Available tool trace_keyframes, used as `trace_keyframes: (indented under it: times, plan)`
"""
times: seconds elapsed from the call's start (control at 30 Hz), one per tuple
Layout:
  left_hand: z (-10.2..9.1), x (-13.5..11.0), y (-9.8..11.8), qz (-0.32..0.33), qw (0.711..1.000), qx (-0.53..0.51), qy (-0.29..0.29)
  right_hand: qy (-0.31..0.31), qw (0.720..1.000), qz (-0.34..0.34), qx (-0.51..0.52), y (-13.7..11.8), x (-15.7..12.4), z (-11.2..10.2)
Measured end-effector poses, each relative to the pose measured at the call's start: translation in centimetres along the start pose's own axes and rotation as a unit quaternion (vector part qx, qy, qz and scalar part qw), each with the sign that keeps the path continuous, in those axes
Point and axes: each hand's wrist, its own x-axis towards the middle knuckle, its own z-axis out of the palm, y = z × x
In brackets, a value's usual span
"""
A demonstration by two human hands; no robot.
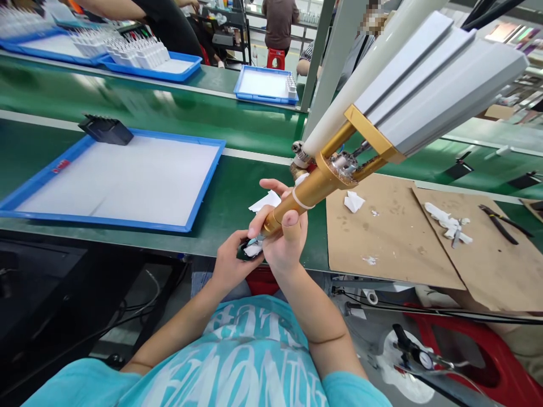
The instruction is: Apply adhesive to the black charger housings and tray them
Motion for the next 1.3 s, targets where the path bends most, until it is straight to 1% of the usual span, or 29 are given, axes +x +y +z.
trace_keyframes:
  times: [0.1,0.2,0.4,0.53,0.63,0.7,0.77,0.9,1.03,1.1,1.17,1.3]
  plan:
    - [0.0,0.0,0.0,0.006,1.000,0.008,0.008,-0.005,1.000,0.003,0.009,-0.1,0.0,0.0]
    - [-0.1,0.0,0.0,0.000,1.000,0.018,0.002,-0.005,1.000,0.000,0.022,0.0,-0.1,0.1]
    - [-0.3,0.2,0.1,-0.056,0.998,0.035,-0.022,0.016,1.000,-0.019,0.005,0.2,0.0,0.1]
    - [-0.6,0.3,0.2,-0.094,0.993,0.054,-0.038,0.024,0.999,-0.019,-0.015,0.3,0.2,-0.1]
    - [-1.1,0.6,-0.1,-0.099,0.992,0.064,-0.041,0.025,0.999,-0.019,-0.011,0.3,0.3,-0.2]
    - [-1.6,0.7,-0.8,-0.094,0.992,0.065,-0.049,0.028,0.999,-0.022,-0.001,0.3,0.4,-0.2]
    - [-2.2,0.8,-1.8,-0.104,0.990,0.064,-0.072,0.029,0.999,-0.028,0.013,0.3,0.5,-0.4]
    - [-3.5,1.3,-3.6,-0.150,0.977,0.066,-0.135,0.040,0.998,-0.033,0.020,0.3,0.7,-1.1]
    - [-4.2,2.6,-4.1,-0.173,0.968,0.007,-0.181,0.048,0.998,-0.040,0.022,0.3,1.0,-2.0]
    - [-4.0,3.2,-4.1,-0.177,0.965,-0.035,-0.190,0.052,0.997,-0.046,0.019,0.3,1.1,-2.4]
    - [-3.6,3.7,-4.1,-0.170,0.965,-0.064,-0.187,0.058,0.997,-0.046,0.013,0.3,1.1,-2.8]
    - [-2.5,3.7,-4.3,-0.116,0.982,-0.049,-0.142,0.066,0.997,-0.042,0.005,0.4,1.1,-3.3]
